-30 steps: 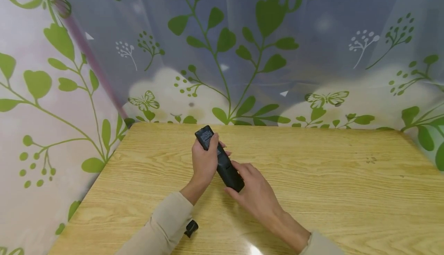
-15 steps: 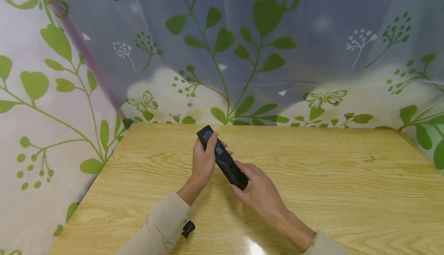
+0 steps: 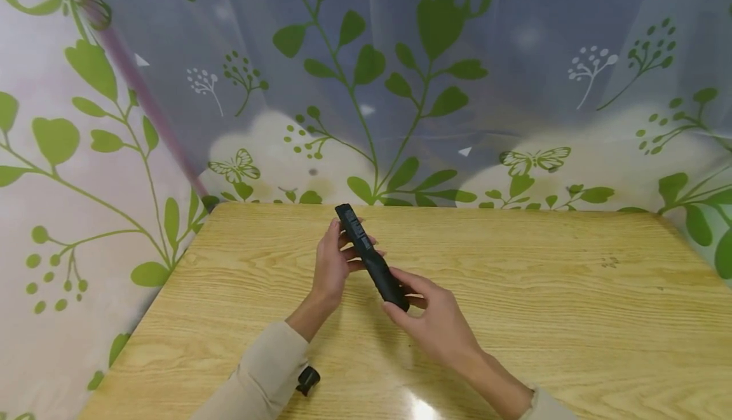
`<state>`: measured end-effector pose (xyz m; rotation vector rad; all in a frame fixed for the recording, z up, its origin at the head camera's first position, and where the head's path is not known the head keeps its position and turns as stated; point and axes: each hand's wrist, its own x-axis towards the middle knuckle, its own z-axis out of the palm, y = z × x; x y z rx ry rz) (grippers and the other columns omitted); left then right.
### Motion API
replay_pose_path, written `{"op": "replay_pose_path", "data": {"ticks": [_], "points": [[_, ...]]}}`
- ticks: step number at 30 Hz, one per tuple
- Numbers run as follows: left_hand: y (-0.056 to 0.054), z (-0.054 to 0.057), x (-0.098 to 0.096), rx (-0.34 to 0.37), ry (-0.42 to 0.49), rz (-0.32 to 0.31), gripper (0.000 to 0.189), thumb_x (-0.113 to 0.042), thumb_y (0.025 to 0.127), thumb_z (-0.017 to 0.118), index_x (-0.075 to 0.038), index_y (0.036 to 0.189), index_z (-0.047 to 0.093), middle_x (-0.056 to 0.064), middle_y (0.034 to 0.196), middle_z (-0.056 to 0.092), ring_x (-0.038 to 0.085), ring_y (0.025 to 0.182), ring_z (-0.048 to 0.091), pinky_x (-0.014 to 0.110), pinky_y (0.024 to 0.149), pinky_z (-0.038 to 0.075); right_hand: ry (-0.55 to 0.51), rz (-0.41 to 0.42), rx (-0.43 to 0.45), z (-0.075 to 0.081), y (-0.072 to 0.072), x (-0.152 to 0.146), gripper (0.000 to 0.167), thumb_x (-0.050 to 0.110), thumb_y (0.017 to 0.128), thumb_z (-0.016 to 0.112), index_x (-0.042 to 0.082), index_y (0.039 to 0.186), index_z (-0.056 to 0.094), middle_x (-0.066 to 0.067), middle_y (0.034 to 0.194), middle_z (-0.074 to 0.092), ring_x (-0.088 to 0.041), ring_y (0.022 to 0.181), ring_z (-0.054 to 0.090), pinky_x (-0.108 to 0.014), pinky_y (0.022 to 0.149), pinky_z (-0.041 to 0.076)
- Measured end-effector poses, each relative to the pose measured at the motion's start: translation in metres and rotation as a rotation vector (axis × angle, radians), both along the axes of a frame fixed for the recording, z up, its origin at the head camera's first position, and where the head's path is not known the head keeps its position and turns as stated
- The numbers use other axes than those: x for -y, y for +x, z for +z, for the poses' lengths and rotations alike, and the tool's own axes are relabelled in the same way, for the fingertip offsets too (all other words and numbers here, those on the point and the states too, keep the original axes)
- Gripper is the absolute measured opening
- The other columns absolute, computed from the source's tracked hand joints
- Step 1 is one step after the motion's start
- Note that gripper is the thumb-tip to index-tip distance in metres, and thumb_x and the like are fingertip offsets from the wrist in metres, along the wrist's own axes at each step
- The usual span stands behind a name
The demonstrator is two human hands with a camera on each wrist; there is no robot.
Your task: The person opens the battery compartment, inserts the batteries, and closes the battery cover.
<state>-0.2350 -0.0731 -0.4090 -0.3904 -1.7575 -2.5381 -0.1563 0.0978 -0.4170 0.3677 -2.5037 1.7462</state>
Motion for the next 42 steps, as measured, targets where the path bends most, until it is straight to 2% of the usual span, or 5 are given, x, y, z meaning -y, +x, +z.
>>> {"op": "replay_pose_path", "data": {"ticks": [5, 10, 22, 35, 42], "points": [[0.000, -0.002, 0.001, 0.024, 0.001, -0.023, 0.050, -0.039, 0.105, 0.031, 0.002, 0.124, 0.053, 0.015, 0.092, 0.062, 0.026, 0.074, 0.069, 0.043, 0.069, 0.059, -0.117, 0.053, 0.075, 0.000, 0.000, -0.002, 0.047, 0.017, 0.087, 0.073, 0.018, 0.131, 0.058, 0.002, 0.122, 0.061, -0.016, 0.105, 0.060, -0.027, 0.087, 0.053], [0.001, -0.006, 0.000, 0.036, -0.018, -0.031, 0.041, -0.032, 0.105, 0.038, 0.001, 0.123, 0.055, 0.014, 0.093, 0.061, 0.021, 0.073, 0.067, 0.040, 0.070, 0.059, -0.149, 0.065, 0.093, -0.001, 0.001, -0.002, 0.048, 0.021, 0.089, 0.071, 0.014, 0.134, 0.056, -0.004, 0.123, 0.060, -0.019, 0.107, 0.060, -0.027, 0.087, 0.053], [0.000, -0.013, -0.001, 0.091, -0.035, -0.032, 0.030, -0.011, 0.103, 0.044, 0.004, 0.128, 0.051, 0.012, 0.095, 0.064, 0.017, 0.074, 0.067, 0.037, 0.071, 0.059, -0.198, 0.128, 0.125, 0.002, 0.000, -0.003, 0.048, 0.027, 0.095, 0.062, 0.010, 0.138, 0.050, -0.010, 0.124, 0.058, -0.023, 0.108, 0.059, -0.027, 0.086, 0.053], [-0.001, -0.018, 0.000, 0.134, -0.048, -0.020, 0.031, -0.013, 0.100, 0.051, 0.000, 0.129, 0.052, 0.011, 0.096, 0.066, 0.016, 0.074, 0.066, 0.033, 0.065, 0.060, -0.213, 0.175, 0.161, -0.001, -0.001, -0.006, 0.050, 0.029, 0.100, 0.052, 0.002, 0.142, 0.042, -0.016, 0.128, 0.055, -0.026, 0.111, 0.059, -0.029, 0.089, 0.052], [0.000, -0.020, 0.000, 0.135, -0.065, -0.008, 0.031, -0.015, 0.100, 0.053, -0.002, 0.128, 0.054, 0.010, 0.096, 0.065, 0.019, 0.075, 0.064, 0.034, 0.062, 0.060, -0.198, 0.141, 0.178, -0.004, -0.002, -0.006, 0.048, 0.026, 0.100, 0.052, 0.000, 0.140, 0.044, -0.016, 0.127, 0.056, -0.026, 0.112, 0.058, -0.029, 0.089, 0.052]]}}
